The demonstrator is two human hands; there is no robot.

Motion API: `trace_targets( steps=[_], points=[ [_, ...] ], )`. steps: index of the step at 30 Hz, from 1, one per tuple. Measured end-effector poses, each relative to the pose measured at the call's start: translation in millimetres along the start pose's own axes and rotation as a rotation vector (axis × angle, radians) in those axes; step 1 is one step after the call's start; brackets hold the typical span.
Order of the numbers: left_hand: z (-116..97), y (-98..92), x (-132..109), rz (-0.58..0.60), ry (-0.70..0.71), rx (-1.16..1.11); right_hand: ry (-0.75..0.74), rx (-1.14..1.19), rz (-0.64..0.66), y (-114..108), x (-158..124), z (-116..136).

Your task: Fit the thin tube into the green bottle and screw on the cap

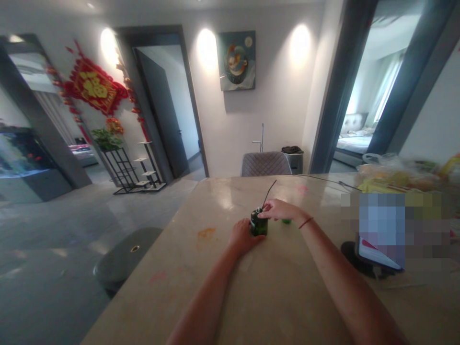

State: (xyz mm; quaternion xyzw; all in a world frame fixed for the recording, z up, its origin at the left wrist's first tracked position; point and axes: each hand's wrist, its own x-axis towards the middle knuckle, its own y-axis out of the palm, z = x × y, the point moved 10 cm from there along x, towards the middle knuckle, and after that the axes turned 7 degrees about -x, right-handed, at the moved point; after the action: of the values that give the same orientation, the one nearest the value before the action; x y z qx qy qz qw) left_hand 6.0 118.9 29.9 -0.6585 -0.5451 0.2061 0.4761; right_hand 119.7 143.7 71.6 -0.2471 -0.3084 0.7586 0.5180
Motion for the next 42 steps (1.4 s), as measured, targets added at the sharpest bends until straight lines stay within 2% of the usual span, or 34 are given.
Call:
trace_targets(
  steps=[4, 8, 10, 13, 15, 19, 22, 24, 28, 32, 34, 38, 42],
  points=[
    [1, -1.4, -1, -0.046, 0.011, -0.021, -0.075, -0.003, -0.056, 18, 15, 3],
    [1, -3.4, -1, -0.073, 0.077, -0.113, -0.176, 0.143, 0.052, 31, 14, 7],
    [4, -1.5, 0, -0.054, 0.078, -0.137, -0.19, 0.178, 0.057, 25, 11, 4],
    [13, 0.8, 4, -0.048, 0.036, -0.2, -0.157, 0.123, -0.05, 2, 8, -9],
    [17, 1.5, 7, -0.062, 0.022, -0.261, -0.161, 0.098, -0.072, -8, 6, -14],
    [21, 2.3, 8, -0.082, 0.008, -0.293, -0.178, 0.13, 0.021, -3, 3, -16],
    [18, 2.5, 8, -0.065, 0.012, -0.216, -0.161, 0.117, 0.025, 5, 6, -16],
    [13, 3.9, 7, -0.033, 0.03, -0.147, -0.203, 0.085, 0.023, 12, 11, -12],
    [13, 7.3, 6, -0.005, 0.001, 0.017, -0.196, -0.054, -0.112, 13, 22, -13],
    [31, -2.0, 3, -0.11, -0.203, 0.166, -0.128, -0.175, -0.248, 10, 28, -19],
    [35, -6.5, 0, -0.146, -0.25, 0.199, -0.106, -0.202, -0.302, 10, 32, -20],
    [29, -7.4, -2, -0.122, -0.218, 0.223, -0.065, -0.187, -0.41, 11, 45, -25],
    [25, -11.5, -3, -0.137, -0.196, 0.209, 0.03, -0.145, -0.371, 20, 60, -41]
  ],
)
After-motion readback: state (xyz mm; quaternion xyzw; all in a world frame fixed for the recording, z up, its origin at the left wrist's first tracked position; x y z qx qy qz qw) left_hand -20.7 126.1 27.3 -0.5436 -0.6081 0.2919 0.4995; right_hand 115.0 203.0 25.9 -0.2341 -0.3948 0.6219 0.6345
